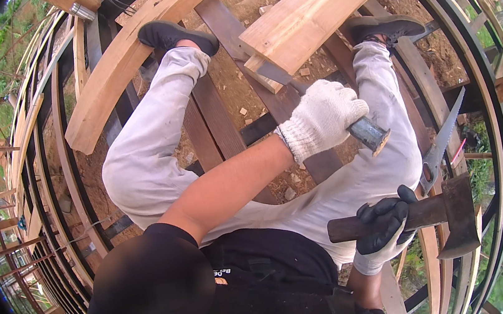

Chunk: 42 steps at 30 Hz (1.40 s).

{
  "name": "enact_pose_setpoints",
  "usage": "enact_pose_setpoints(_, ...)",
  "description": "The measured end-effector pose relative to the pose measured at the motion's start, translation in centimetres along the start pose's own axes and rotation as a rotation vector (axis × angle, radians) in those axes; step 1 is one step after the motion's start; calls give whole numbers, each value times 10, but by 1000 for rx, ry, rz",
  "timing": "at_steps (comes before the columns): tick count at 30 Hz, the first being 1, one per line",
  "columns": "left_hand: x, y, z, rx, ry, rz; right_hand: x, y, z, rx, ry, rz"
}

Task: The person saws a wooden plank using a hand saw, then uses a chisel and an axe to shape a joint at the end of the wood.

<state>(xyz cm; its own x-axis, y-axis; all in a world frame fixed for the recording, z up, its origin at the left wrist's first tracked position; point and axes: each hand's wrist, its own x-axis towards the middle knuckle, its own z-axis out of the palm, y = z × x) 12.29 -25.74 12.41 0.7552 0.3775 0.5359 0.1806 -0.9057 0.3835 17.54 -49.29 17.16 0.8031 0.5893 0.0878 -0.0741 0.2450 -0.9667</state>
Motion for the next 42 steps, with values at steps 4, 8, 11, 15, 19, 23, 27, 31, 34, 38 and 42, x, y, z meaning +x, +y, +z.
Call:
enact_pose_setpoints(4, 0, -2, 0, -13, 6, -20, -2, -2, 0, 24, -119, -40)
enact_pose_setpoints(8, 4, -2, -1, 7, 5, -11, -12, 25, 3, 195, -74, 53)
enact_pose_setpoints(11, -2, -16, 1, 107, -138, -112, -3, 24, 2, -270, -283, 572)
enact_pose_setpoints(15, -16, -29, -13, 87, -103, -94, -1, 22, 4, -21, -149, 182)
enact_pose_setpoints(19, -6, -5, -15, -29, 8, -10, 17, 1, -2, 24, -102, -105)
enact_pose_setpoints(23, -4, -4, -10, 7, -59, -31, 18, -8, -1, -1, -132, -81)
enact_pose_setpoints(27, 1, -7, -9, 7, -32, -23, 18, -10, 0, -61, -165, -178)
enact_pose_setpoints(31, 3, -3, -5, 14, -35, -25, -3, 29, -25, -217, -95, -177)
enact_pose_setpoints(34, -7, -7, 3, 27, -28, -13, -6, 23, -10, -219, -234, 501)
enact_pose_setpoints(38, -6, -6, 0, 31, -58, 19, 4, 7, -1, 56, -69, 132)
enact_pose_setpoints(42, -4, -7, 6, 12, -42, -4, -8, 21, -5, 84, -30, 60)
